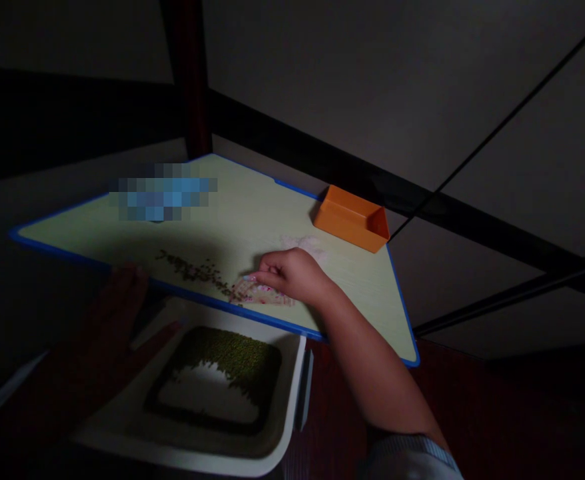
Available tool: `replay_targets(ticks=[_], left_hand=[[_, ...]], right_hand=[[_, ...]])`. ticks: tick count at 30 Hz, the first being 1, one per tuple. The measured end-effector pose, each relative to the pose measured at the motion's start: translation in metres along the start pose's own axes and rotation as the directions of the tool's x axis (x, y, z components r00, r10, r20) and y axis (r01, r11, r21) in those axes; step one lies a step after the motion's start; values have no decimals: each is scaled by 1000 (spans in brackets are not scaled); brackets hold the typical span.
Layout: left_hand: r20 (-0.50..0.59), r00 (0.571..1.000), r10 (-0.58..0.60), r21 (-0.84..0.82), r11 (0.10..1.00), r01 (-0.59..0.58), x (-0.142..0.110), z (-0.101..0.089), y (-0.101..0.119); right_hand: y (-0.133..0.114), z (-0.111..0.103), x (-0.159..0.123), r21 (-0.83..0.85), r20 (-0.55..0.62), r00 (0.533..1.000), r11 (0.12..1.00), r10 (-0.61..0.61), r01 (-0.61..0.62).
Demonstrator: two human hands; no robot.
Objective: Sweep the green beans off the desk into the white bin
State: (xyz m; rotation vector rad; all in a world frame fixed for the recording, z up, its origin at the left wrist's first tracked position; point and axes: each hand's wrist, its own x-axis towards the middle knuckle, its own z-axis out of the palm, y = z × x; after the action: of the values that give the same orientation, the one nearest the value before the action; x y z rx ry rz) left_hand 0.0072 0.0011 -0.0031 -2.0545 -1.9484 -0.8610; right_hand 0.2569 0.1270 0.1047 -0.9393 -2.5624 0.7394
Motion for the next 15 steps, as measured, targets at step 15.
replay_targets(ticks=[15], left_hand=[[24, 999, -33, -22, 999, 33, 0, 1, -1]], right_hand=[[5, 1, -1, 1, -10, 999, 999, -36, 36]])
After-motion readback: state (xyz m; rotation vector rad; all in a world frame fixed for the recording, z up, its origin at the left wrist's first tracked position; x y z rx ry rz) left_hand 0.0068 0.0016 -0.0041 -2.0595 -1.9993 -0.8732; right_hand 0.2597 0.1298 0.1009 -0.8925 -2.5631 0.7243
